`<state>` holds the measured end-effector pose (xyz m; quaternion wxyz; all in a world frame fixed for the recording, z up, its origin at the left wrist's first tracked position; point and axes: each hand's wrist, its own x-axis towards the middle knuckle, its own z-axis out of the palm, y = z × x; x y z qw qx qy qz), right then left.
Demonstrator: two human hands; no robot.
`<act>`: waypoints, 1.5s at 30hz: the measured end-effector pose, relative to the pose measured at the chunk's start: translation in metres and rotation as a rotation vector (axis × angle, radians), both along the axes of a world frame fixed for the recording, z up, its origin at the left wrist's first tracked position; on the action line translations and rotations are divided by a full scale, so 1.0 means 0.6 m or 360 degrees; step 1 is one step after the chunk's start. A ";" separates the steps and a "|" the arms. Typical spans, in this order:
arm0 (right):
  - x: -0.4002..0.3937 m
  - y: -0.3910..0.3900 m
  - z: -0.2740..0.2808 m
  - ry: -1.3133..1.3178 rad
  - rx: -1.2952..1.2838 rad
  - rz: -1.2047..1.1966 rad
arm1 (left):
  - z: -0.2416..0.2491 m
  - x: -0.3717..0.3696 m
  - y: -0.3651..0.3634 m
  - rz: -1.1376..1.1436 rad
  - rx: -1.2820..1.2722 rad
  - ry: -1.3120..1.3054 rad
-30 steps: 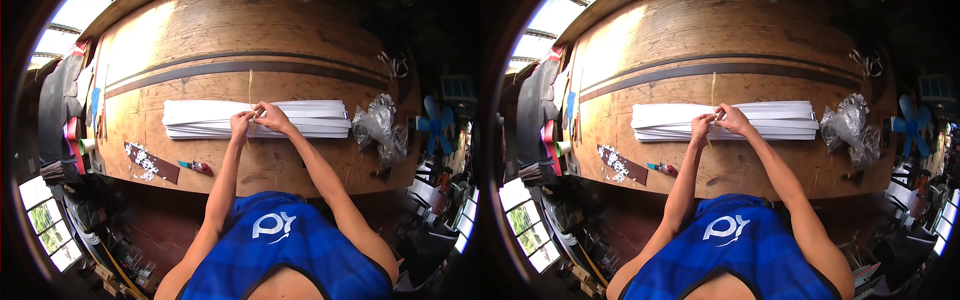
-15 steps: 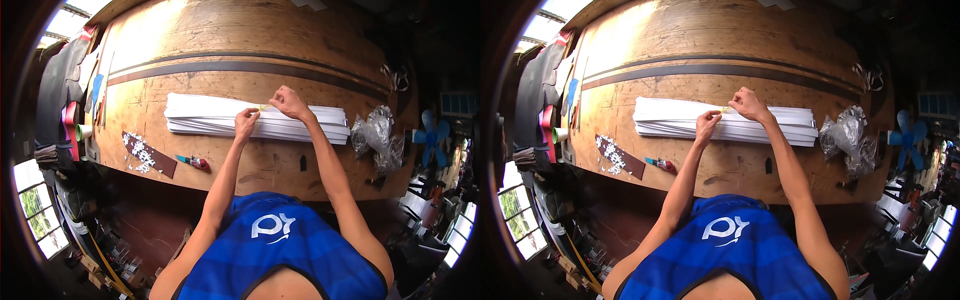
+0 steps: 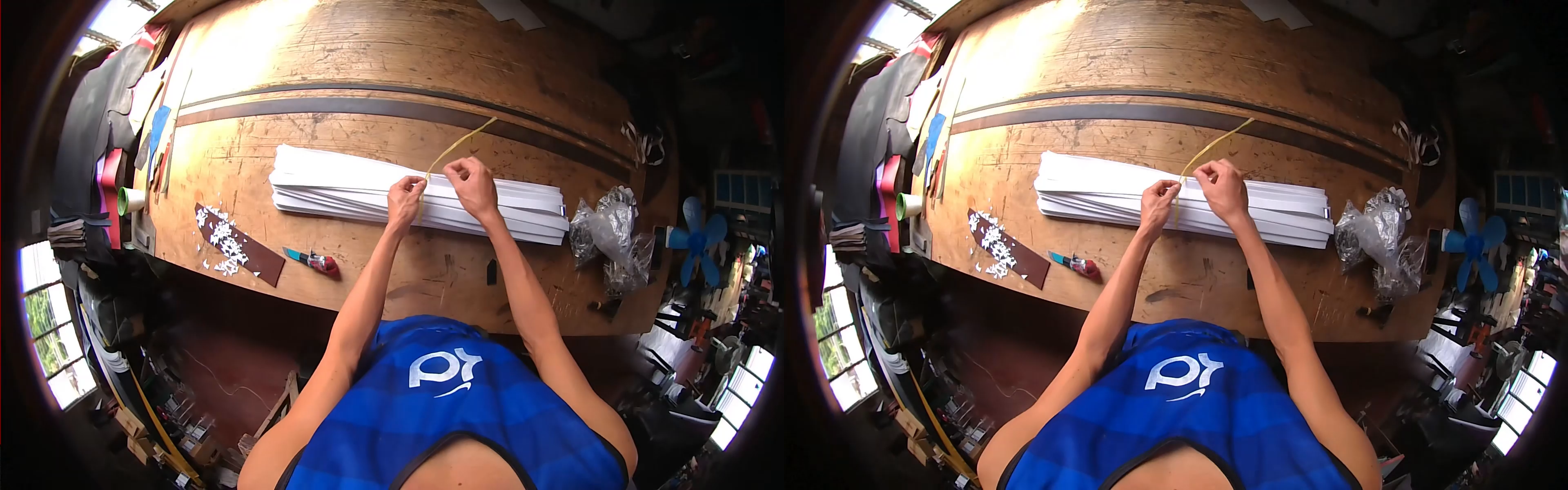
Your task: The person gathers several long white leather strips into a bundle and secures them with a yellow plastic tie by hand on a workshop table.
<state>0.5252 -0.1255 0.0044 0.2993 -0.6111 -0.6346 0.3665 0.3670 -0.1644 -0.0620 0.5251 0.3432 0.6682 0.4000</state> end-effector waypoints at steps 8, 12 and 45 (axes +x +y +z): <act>-0.033 -0.031 -0.091 0.0474 -0.0347 0.0160 | -0.015 -0.004 -0.004 0.0049 0.0030 -0.0144; -0.027 -0.020 -0.099 0.0477 -0.0286 0.0240 | -0.019 -0.010 -0.001 0.0044 0.0003 -0.0301; -0.054 0.013 -0.149 -0.0249 0.0221 0.0102 | -0.030 0.018 -0.077 -0.0184 0.0647 0.1005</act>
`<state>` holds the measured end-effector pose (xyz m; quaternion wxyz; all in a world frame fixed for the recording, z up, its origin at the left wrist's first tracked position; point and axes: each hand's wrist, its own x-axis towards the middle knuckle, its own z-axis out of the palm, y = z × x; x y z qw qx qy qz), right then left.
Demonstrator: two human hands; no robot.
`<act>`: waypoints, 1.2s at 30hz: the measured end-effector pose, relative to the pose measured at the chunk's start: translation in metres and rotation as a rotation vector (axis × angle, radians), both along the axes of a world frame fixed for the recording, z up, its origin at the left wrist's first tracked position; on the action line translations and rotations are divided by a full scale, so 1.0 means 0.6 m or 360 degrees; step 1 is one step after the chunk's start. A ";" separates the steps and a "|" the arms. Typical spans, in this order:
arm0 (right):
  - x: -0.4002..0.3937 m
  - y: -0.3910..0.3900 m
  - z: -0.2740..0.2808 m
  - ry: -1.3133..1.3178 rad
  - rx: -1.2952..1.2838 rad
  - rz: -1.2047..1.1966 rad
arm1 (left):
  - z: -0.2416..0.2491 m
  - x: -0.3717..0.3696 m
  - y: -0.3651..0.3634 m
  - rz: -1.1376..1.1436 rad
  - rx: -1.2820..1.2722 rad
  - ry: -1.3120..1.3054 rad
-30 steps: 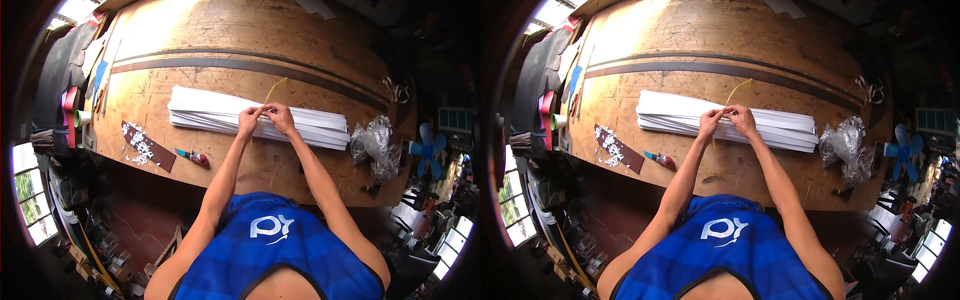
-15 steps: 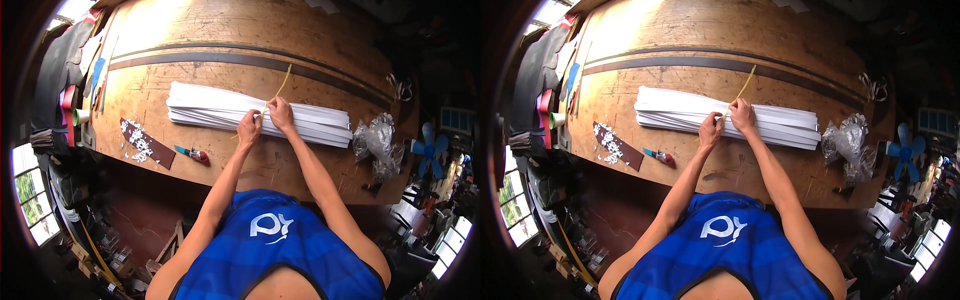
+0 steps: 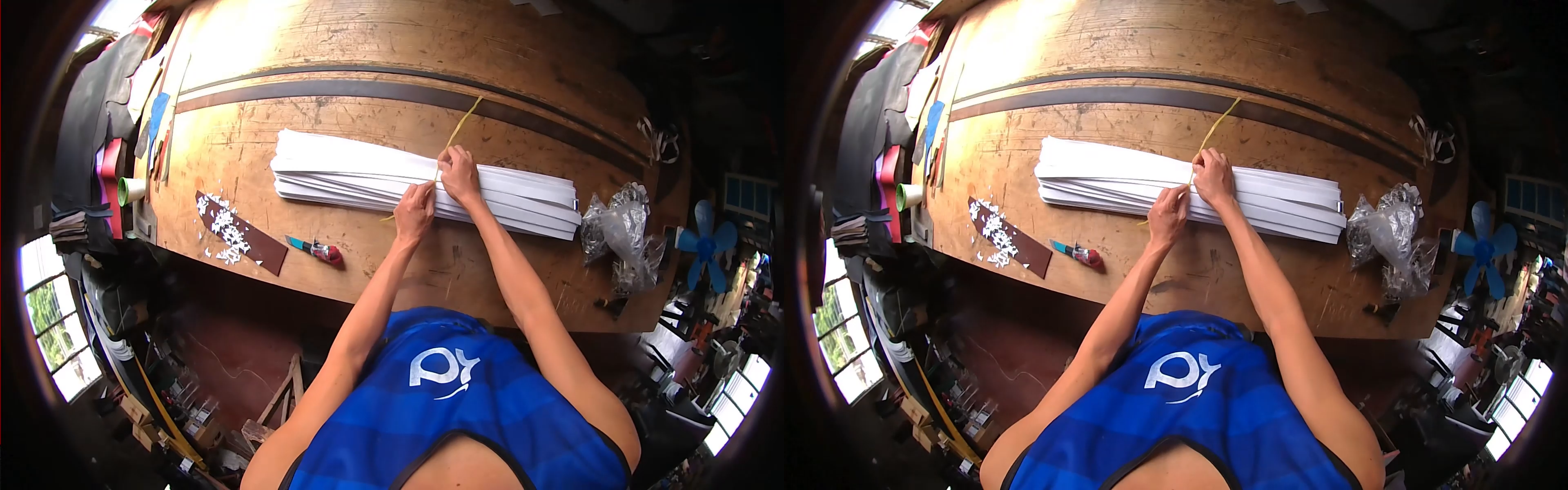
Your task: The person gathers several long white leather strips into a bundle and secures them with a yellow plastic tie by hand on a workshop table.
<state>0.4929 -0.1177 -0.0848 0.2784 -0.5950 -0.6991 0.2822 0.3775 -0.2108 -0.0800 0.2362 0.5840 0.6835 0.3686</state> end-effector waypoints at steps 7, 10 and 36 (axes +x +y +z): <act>0.000 -0.007 0.008 0.0025 0.0252 0.0110 | -0.011 -0.019 -0.011 -0.0310 0.0076 0.0008; -0.012 -0.020 0.003 0.0310 -0.0146 -0.0074 | -0.021 -0.028 -0.022 -0.0440 0.0214 0.0045; 0.002 -0.042 0.004 -0.0068 0.0118 -0.0163 | 0.002 -0.055 -0.028 -0.0571 0.0138 0.0303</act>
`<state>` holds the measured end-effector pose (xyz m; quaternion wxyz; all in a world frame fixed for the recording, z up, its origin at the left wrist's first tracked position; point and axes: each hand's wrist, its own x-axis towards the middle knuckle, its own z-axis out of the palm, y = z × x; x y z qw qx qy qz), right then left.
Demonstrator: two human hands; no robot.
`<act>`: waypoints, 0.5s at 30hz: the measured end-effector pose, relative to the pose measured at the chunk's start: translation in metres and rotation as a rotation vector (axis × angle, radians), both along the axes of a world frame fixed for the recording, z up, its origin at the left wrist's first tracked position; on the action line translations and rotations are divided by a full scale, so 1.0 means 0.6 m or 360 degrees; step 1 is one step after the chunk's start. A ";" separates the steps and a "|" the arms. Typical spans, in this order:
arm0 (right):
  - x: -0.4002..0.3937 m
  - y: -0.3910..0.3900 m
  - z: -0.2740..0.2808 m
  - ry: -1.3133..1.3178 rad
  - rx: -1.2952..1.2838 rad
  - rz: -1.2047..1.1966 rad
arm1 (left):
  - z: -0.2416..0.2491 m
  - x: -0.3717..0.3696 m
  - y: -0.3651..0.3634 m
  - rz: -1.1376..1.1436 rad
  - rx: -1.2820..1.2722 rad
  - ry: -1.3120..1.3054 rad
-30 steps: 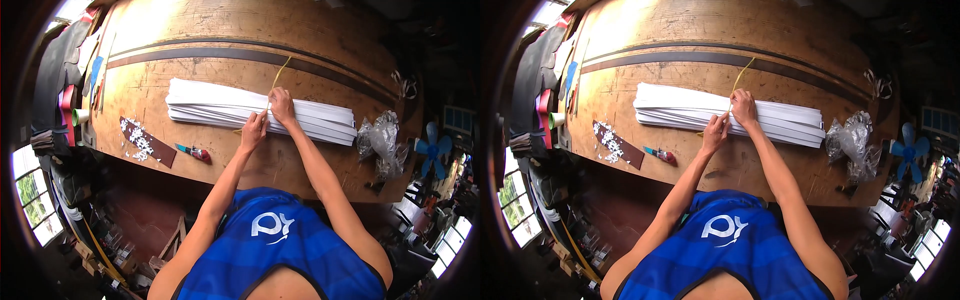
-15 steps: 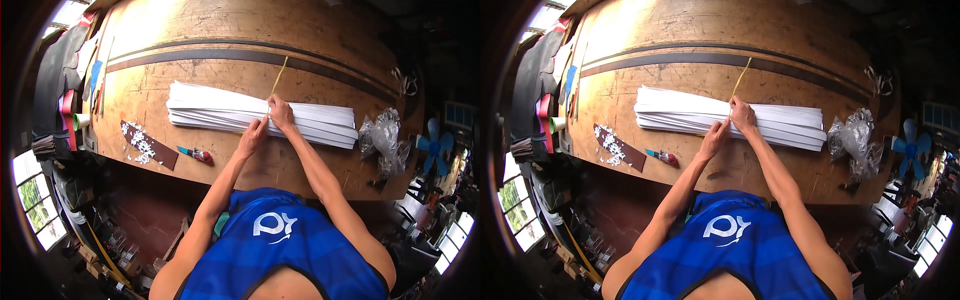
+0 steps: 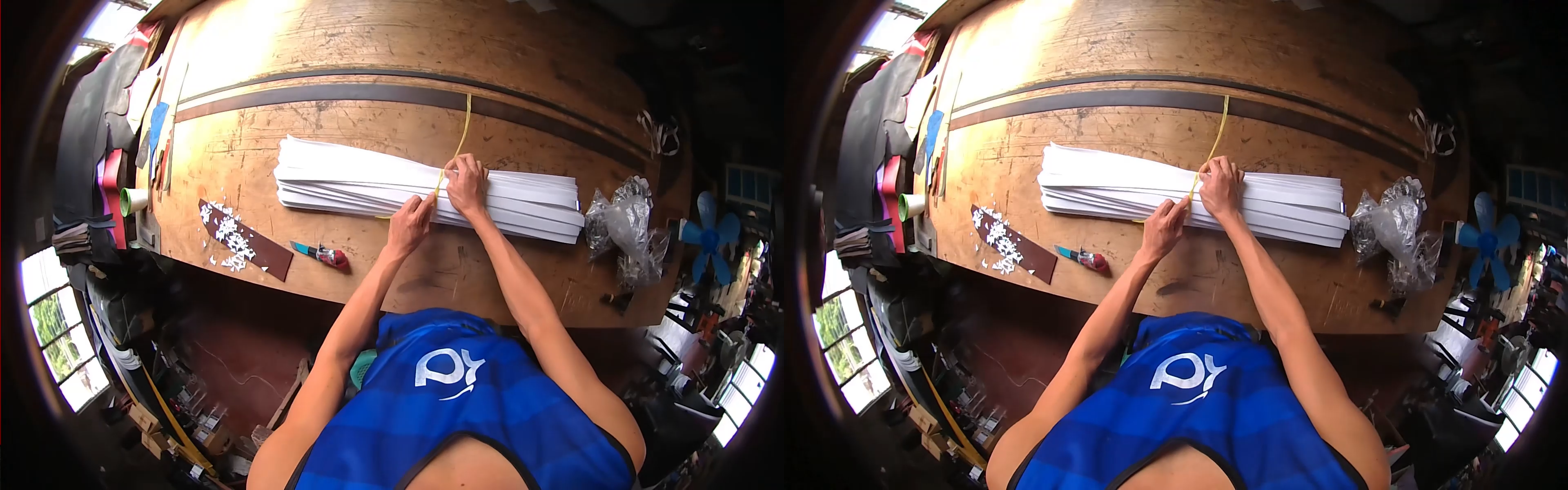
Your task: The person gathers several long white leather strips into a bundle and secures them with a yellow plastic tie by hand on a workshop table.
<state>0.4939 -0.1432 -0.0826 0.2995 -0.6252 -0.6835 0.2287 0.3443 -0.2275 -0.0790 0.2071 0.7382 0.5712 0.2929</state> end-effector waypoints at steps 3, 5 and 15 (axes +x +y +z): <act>-0.006 0.003 0.007 -0.0125 -0.0103 -0.0051 | 0.004 0.009 0.005 0.0060 0.0066 0.0019; -0.008 0.005 0.001 -0.0159 -0.0089 -0.0084 | 0.002 0.011 0.003 0.0093 0.0056 0.0040; -0.004 0.004 -0.011 -0.0094 -0.0165 -0.0162 | 0.006 0.011 0.002 0.0053 0.0097 0.0021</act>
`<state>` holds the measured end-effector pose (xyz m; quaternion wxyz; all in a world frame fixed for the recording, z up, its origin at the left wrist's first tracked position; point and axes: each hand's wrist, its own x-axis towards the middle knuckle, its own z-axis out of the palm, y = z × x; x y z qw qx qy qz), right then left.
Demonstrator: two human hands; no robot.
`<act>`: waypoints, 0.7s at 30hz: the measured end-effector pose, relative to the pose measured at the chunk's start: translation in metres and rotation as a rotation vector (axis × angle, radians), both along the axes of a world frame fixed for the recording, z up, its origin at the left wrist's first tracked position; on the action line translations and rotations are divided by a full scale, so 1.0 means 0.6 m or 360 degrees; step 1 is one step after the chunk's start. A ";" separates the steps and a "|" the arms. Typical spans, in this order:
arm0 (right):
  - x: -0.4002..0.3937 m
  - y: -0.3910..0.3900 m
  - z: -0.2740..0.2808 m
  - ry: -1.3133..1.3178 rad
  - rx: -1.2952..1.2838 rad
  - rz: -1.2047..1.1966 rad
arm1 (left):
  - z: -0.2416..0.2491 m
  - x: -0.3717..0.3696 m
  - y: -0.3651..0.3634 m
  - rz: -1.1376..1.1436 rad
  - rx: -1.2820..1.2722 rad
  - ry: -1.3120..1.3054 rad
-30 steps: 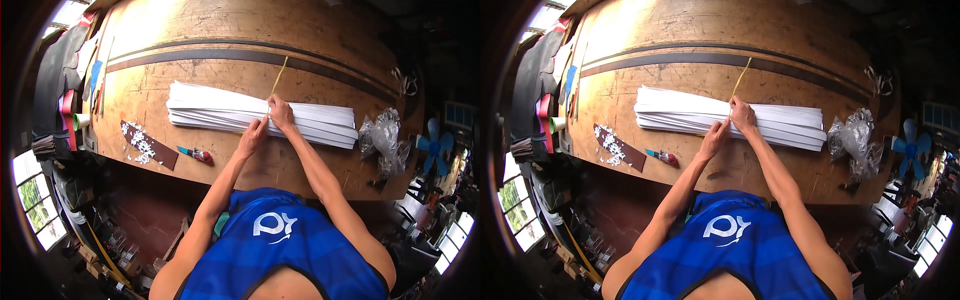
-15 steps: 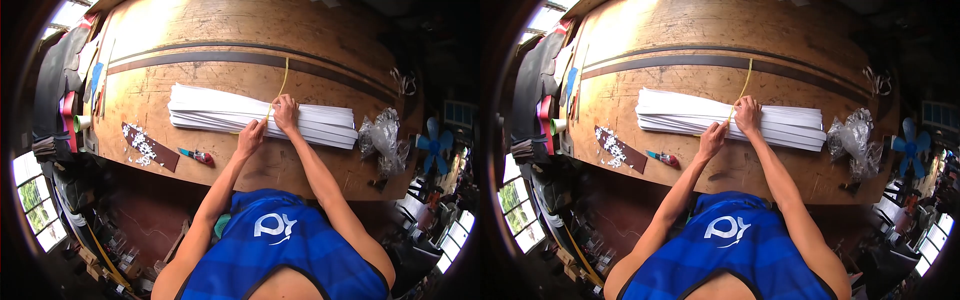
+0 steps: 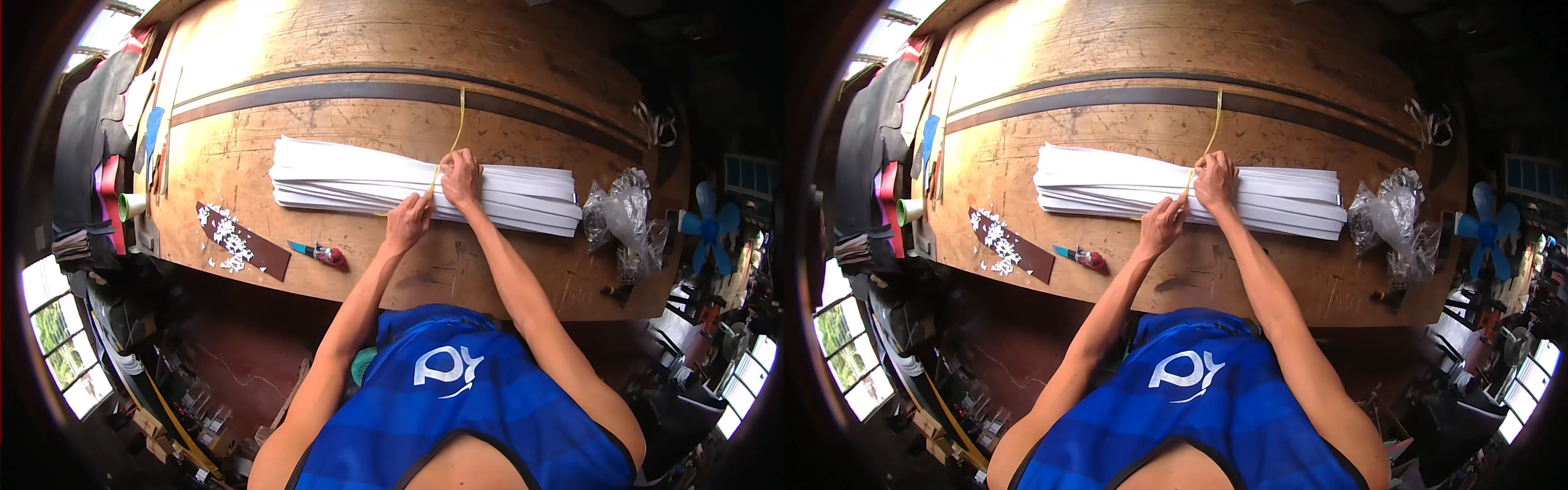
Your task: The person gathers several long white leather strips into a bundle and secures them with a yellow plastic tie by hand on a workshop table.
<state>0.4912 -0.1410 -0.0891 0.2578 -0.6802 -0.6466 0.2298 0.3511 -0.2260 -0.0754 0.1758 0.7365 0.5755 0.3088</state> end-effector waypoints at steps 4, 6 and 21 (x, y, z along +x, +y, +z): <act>0.006 -0.008 0.011 0.0056 0.0058 0.0022 | 0.012 -0.007 0.000 -0.0085 -0.0064 0.0068; 0.014 -0.013 0.016 0.0073 0.0072 0.0037 | 0.007 -0.010 0.002 -0.0090 -0.0054 0.0056; 0.005 -0.006 0.009 -0.0089 -0.0024 -0.0018 | -0.001 -0.009 0.012 -0.0119 -0.0098 0.0175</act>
